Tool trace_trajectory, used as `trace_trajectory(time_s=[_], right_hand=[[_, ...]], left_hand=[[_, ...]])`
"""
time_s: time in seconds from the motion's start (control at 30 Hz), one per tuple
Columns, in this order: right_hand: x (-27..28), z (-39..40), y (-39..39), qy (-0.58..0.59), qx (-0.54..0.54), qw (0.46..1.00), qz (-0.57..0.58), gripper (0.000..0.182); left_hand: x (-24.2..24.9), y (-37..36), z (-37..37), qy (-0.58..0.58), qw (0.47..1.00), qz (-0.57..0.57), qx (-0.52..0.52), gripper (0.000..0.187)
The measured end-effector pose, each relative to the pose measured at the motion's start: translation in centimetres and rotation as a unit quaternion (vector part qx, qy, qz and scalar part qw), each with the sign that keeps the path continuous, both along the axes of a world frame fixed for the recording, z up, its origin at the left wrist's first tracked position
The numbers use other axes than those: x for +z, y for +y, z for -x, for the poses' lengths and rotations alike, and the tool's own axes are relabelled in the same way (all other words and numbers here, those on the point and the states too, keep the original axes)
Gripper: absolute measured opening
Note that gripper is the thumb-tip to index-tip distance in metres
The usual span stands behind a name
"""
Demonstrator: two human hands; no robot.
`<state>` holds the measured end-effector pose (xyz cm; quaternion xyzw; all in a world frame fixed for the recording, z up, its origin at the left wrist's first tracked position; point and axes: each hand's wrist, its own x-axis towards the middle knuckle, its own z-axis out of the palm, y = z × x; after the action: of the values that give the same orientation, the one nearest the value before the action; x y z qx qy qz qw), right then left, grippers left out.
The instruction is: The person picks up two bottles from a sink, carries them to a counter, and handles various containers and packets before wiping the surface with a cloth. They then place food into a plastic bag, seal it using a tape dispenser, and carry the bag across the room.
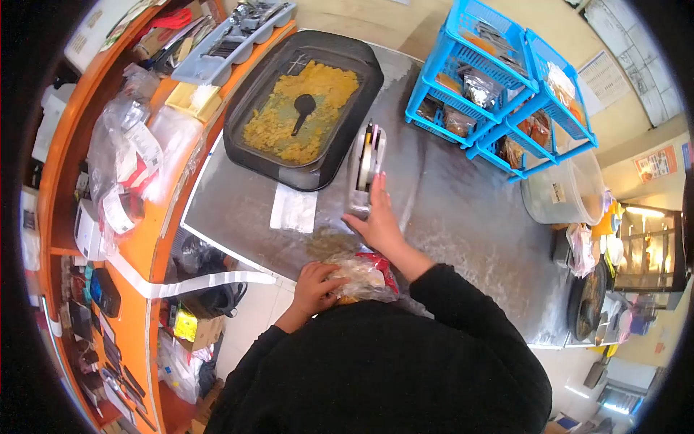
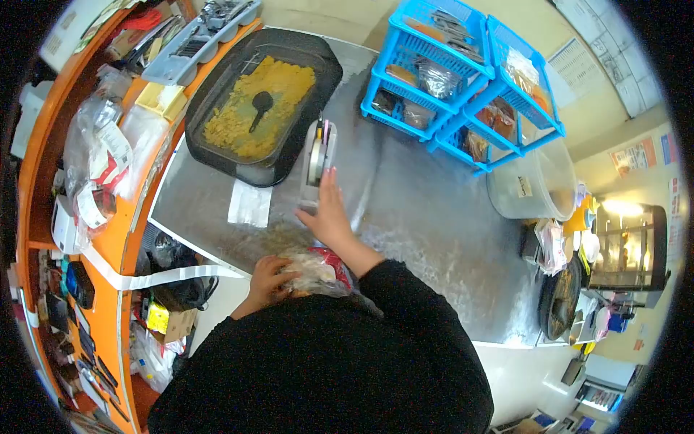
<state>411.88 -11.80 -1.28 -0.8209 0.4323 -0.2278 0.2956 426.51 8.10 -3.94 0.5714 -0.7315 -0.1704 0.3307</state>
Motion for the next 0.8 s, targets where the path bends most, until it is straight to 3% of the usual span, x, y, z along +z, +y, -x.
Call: trace_trajectory(time_s=[0.1, 0.3, 0.5, 0.63, 0.67, 0.8], right_hand=[[-0.4, -3.0, -2.6, -0.069, -0.059, 0.996, -0.024, 0.109], [-2.6, -6.4, -12.3, -0.072, -0.126, 0.989, 0.034, 0.11], [-1.1, -5.9, -18.9, -0.031, -0.158, 0.986, -0.047, 0.11], [-3.1, -3.1, -18.5, -0.152, -0.192, 0.967, 0.069, 0.086], [-3.8, -2.5, -17.6, -0.187, -0.209, 0.959, 0.047, 0.068], [0.2, 1.3, -12.9, -0.056, -0.187, 0.957, -0.213, 0.05]], left_hand=[[-0.2, 0.1, 0.1, 0.0, 1.0, -0.006, 0.005, 0.055], [-0.8, 0.2, 0.0, 0.012, 1.0, -0.006, 0.005, 0.058], [-1.1, 0.1, 0.0, 0.017, 1.0, 0.001, 0.002, 0.059], [-1.5, 0.1, -0.1, 0.004, 1.0, 0.009, 0.004, 0.06], [-1.4, -0.2, -0.1, 0.008, 1.0, 0.002, 0.006, 0.06], [-0.5, 0.2, 0.1, 0.018, 1.0, -0.007, 0.002, 0.059]])
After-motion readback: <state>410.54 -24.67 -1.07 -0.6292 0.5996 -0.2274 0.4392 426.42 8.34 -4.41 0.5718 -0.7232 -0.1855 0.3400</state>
